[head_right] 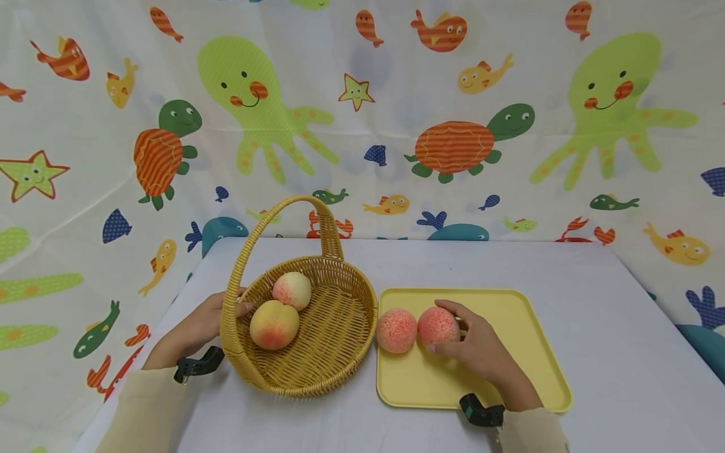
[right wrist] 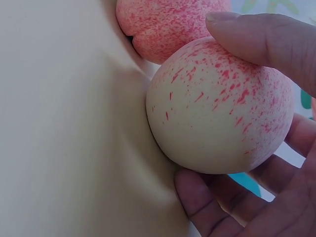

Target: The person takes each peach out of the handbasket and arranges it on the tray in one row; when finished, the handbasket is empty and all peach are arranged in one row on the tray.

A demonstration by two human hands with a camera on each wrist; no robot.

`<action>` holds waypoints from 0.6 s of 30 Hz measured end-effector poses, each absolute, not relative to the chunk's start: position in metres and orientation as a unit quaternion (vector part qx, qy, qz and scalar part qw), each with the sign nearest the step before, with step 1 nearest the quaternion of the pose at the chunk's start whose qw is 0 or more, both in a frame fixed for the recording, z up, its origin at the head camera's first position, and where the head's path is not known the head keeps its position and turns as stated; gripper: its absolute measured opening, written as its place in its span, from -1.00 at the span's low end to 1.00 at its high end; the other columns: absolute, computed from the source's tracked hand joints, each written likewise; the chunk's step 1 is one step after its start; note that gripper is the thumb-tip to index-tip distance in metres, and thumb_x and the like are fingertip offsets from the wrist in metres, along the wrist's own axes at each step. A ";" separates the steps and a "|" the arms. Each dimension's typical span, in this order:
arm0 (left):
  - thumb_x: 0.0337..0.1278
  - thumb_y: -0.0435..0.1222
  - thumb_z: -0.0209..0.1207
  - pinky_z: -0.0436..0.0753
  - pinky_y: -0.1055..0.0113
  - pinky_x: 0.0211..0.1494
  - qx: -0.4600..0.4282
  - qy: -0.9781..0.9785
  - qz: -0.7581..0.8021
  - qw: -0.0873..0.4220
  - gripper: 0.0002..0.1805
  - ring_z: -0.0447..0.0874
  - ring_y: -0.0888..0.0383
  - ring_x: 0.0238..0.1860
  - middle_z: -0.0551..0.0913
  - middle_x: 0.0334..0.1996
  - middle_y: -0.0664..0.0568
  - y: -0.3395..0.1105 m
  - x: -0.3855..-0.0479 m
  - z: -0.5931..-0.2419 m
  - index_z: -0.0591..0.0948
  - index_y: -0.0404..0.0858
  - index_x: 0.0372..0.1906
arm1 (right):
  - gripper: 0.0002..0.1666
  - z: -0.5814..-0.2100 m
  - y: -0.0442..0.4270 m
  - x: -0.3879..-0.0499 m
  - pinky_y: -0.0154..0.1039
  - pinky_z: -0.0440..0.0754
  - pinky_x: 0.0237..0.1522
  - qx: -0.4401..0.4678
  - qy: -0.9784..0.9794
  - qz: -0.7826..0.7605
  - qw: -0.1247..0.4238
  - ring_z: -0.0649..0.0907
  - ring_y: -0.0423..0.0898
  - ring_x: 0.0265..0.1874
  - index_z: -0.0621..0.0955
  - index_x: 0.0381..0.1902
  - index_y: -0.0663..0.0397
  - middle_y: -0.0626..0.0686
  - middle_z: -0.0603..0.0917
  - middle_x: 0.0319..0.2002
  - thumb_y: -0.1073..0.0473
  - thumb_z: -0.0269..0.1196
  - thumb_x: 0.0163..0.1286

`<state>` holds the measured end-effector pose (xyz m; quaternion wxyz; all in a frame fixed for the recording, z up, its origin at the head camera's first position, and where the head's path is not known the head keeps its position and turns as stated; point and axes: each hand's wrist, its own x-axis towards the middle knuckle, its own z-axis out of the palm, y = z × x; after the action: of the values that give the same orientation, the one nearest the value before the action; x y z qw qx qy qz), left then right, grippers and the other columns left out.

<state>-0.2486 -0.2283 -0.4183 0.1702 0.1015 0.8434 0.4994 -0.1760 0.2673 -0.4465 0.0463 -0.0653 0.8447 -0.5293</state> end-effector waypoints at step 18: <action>0.54 -0.22 -0.03 0.79 0.11 -0.07 0.107 0.839 0.504 0.174 -0.48 0.76 0.01 -0.22 0.75 -0.05 -0.17 -0.230 -0.250 -0.420 0.41 -0.36 0.45 | 0.01 -0.447 0.269 -0.176 -0.27 0.70 -0.11 -0.078 0.847 -0.524 0.049 0.64 0.01 0.01 0.35 0.53 0.21 0.31 0.53 0.33 0.15 0.53 0.18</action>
<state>-0.2503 -0.2300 -0.4201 0.1737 0.1071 0.8393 0.5040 -0.1764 0.2688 -0.4466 0.0493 -0.0781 0.8469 -0.5237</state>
